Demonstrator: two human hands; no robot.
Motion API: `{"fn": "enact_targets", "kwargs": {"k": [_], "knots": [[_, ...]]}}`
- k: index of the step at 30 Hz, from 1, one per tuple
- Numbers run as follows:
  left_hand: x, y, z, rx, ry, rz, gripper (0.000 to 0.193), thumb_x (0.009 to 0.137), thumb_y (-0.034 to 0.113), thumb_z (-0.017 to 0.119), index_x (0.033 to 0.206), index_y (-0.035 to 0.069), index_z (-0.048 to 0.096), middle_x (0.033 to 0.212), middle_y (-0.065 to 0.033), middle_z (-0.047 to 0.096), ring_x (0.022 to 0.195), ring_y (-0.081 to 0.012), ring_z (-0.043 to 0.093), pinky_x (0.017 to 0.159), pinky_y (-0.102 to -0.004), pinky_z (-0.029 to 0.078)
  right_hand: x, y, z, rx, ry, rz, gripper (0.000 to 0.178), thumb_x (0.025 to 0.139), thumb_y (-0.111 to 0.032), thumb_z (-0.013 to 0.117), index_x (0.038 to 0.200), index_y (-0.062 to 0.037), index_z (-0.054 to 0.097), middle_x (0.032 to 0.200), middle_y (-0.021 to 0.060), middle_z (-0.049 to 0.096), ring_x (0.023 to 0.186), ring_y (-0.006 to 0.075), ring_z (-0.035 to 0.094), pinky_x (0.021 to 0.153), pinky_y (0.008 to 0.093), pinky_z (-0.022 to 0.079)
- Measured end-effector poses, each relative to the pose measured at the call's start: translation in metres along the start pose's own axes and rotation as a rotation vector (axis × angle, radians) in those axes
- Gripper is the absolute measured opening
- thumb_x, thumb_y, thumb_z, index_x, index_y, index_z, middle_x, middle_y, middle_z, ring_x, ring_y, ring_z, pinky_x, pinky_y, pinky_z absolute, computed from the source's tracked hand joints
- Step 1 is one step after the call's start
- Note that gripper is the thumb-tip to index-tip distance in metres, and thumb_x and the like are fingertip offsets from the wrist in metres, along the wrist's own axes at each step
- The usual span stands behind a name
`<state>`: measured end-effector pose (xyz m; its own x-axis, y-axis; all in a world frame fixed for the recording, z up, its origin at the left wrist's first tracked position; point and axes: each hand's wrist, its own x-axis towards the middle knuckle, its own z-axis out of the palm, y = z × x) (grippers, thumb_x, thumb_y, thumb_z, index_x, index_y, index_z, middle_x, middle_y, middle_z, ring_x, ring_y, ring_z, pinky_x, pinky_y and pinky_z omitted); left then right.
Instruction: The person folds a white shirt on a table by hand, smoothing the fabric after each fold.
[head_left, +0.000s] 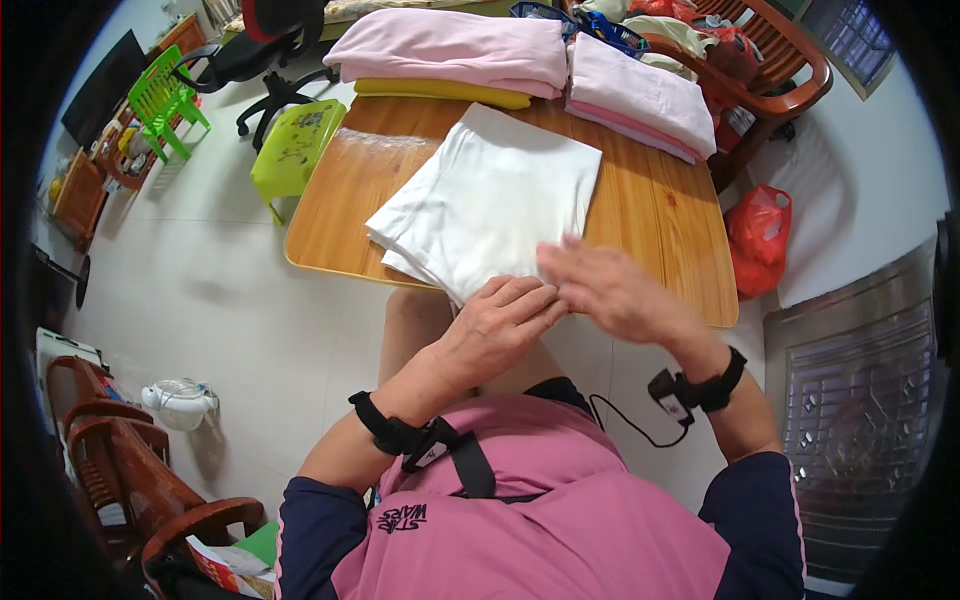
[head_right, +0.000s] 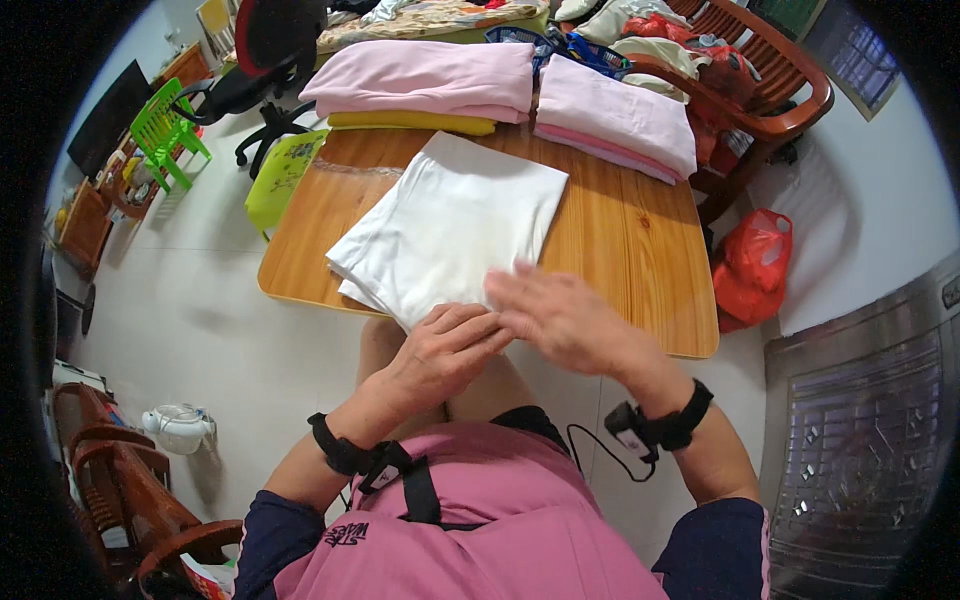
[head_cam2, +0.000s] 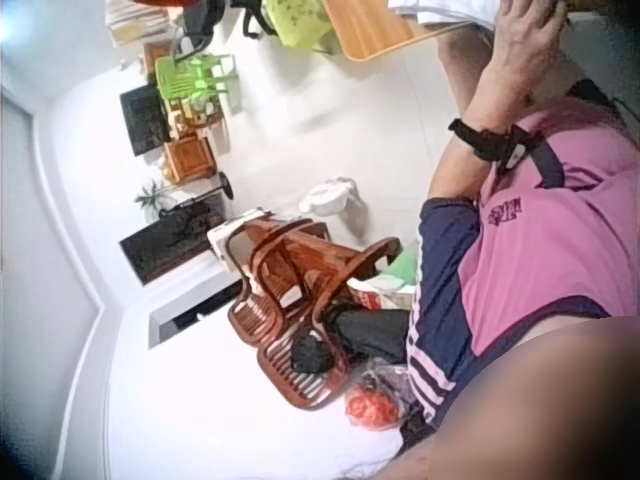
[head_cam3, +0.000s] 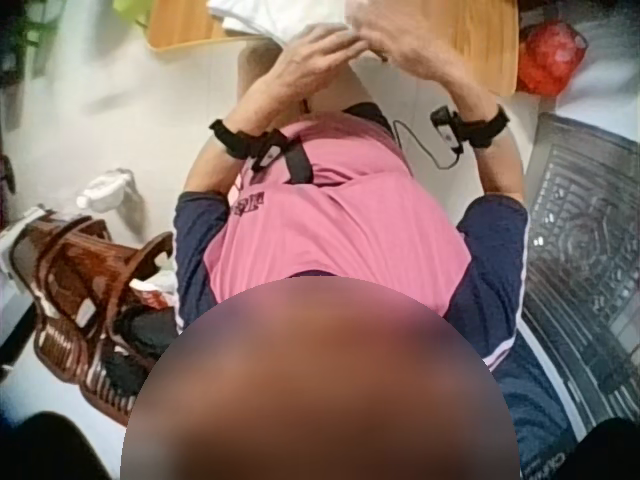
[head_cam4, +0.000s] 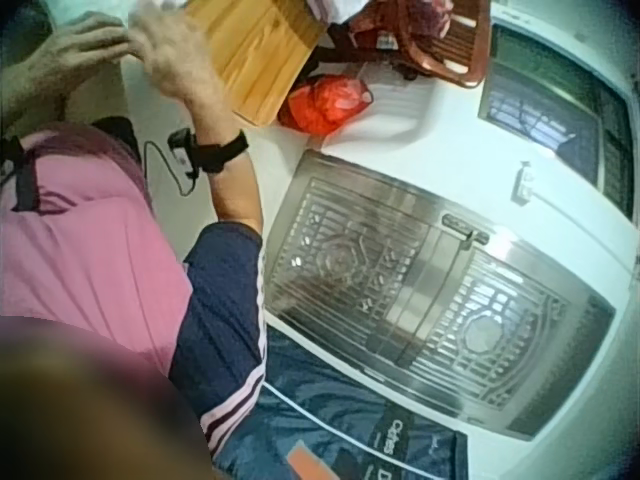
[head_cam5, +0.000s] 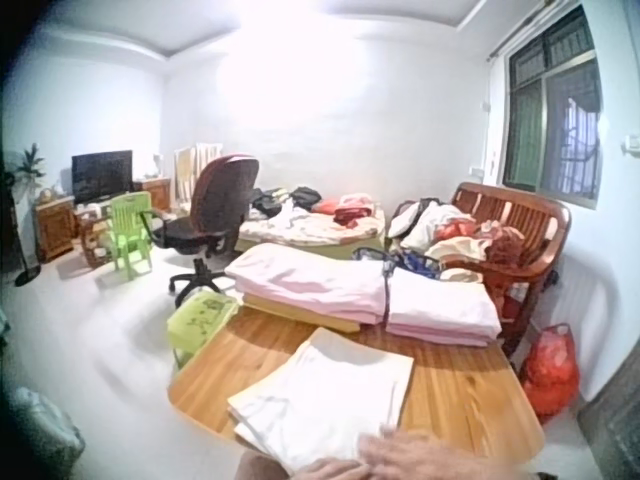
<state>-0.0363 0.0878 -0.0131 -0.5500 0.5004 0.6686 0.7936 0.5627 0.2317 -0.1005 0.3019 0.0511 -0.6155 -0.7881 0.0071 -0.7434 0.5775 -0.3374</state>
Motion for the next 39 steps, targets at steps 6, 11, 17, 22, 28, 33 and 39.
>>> {"fn": "enact_targets", "kwargs": {"k": [6, 11, 17, 22, 28, 33, 39], "knots": [[-0.001, -0.001, 0.000, 0.002, -0.020, 0.000, 0.038, 0.074, 0.007, 0.066, 0.112, 0.003, 0.065, 0.114, -0.0074, 0.063, 0.103, -0.0238, 0.061, 0.086, -0.0370, 0.049, 0.010, 0.012, 0.005, -0.162, -0.155, 0.112, 0.062, 0.103, -0.046, 0.034, 0.156, -0.0147, 0.024, 0.162, 0.0071, 0.021, 0.149, 0.0287, 0.019, 0.118, 0.0512, 0.017], [0.002, -0.002, 0.000, -0.027, -0.021, 0.003, 0.040, 0.073, 0.007, 0.066, 0.113, 0.004, 0.065, 0.115, -0.0075, 0.063, 0.103, -0.0236, 0.061, 0.087, -0.0369, 0.049, 0.039, 0.053, -0.014, -0.248, -0.231, 0.289, 0.066, 0.103, -0.050, 0.032, 0.157, -0.0148, 0.017, 0.164, 0.0058, 0.016, 0.150, 0.0288, 0.016, 0.119, 0.0524, 0.015], [0.001, -0.001, -0.003, -0.028, -0.042, 0.020, 0.038, 0.076, 0.011, 0.060, 0.112, 0.001, 0.063, 0.115, -0.0098, 0.060, 0.105, -0.0236, 0.059, 0.089, -0.0361, 0.048, 0.067, 0.086, -0.029, -0.271, -0.231, 0.402, 0.065, 0.103, -0.050, 0.029, 0.157, -0.0155, 0.016, 0.164, 0.0046, 0.013, 0.151, 0.0281, 0.014, 0.118, 0.0530, 0.017], [0.001, 0.001, -0.006, -0.046, -0.055, 0.000, 0.038, 0.076, 0.010, 0.060, 0.112, 0.001, 0.063, 0.115, -0.0095, 0.060, 0.106, -0.0240, 0.058, 0.090, -0.0368, 0.047, 0.081, 0.102, -0.029, -0.257, -0.199, 0.471, 0.064, 0.104, -0.049, 0.028, 0.157, -0.0164, 0.015, 0.164, 0.0048, 0.013, 0.151, 0.0284, 0.013, 0.117, 0.0531, 0.019], [0.002, 0.001, -0.008, -0.042, -0.052, -0.010, 0.039, 0.075, 0.010, 0.060, 0.113, 0.001, 0.063, 0.115, -0.0087, 0.060, 0.106, -0.0240, 0.058, 0.091, -0.0364, 0.047, 0.089, 0.110, -0.030, -0.288, -0.165, 0.540, 0.064, 0.103, -0.049, 0.029, 0.157, -0.0163, 0.018, 0.164, 0.0042, 0.017, 0.149, 0.0295, 0.019, 0.116, 0.0566, 0.021], [0.005, 0.000, -0.005, -0.056, -0.023, -0.025, 0.036, 0.074, 0.007, 0.064, 0.110, 0.004, 0.064, 0.112, -0.0072, 0.062, 0.103, -0.0236, 0.060, 0.087, -0.0359, 0.048, 0.064, 0.095, -0.030, -0.334, -0.088, 0.371, 0.062, 0.104, -0.047, 0.031, 0.155, -0.0122, 0.025, 0.163, 0.0065, 0.020, 0.149, 0.0288, 0.020, 0.116, 0.0530, 0.024], [0.004, 0.001, -0.002, -0.054, 0.021, -0.048, 0.033, 0.073, 0.005, 0.069, 0.106, 0.006, 0.065, 0.106, -0.0062, 0.062, 0.099, -0.0236, 0.061, 0.083, -0.0364, 0.049, 0.022, 0.039, -0.018, -0.287, -0.212, 0.135, 0.061, 0.104, -0.046, 0.034, 0.154, -0.0116, 0.028, 0.162, 0.0079, 0.023, 0.148, 0.0277, 0.022, 0.116, 0.0475, 0.025]]}}
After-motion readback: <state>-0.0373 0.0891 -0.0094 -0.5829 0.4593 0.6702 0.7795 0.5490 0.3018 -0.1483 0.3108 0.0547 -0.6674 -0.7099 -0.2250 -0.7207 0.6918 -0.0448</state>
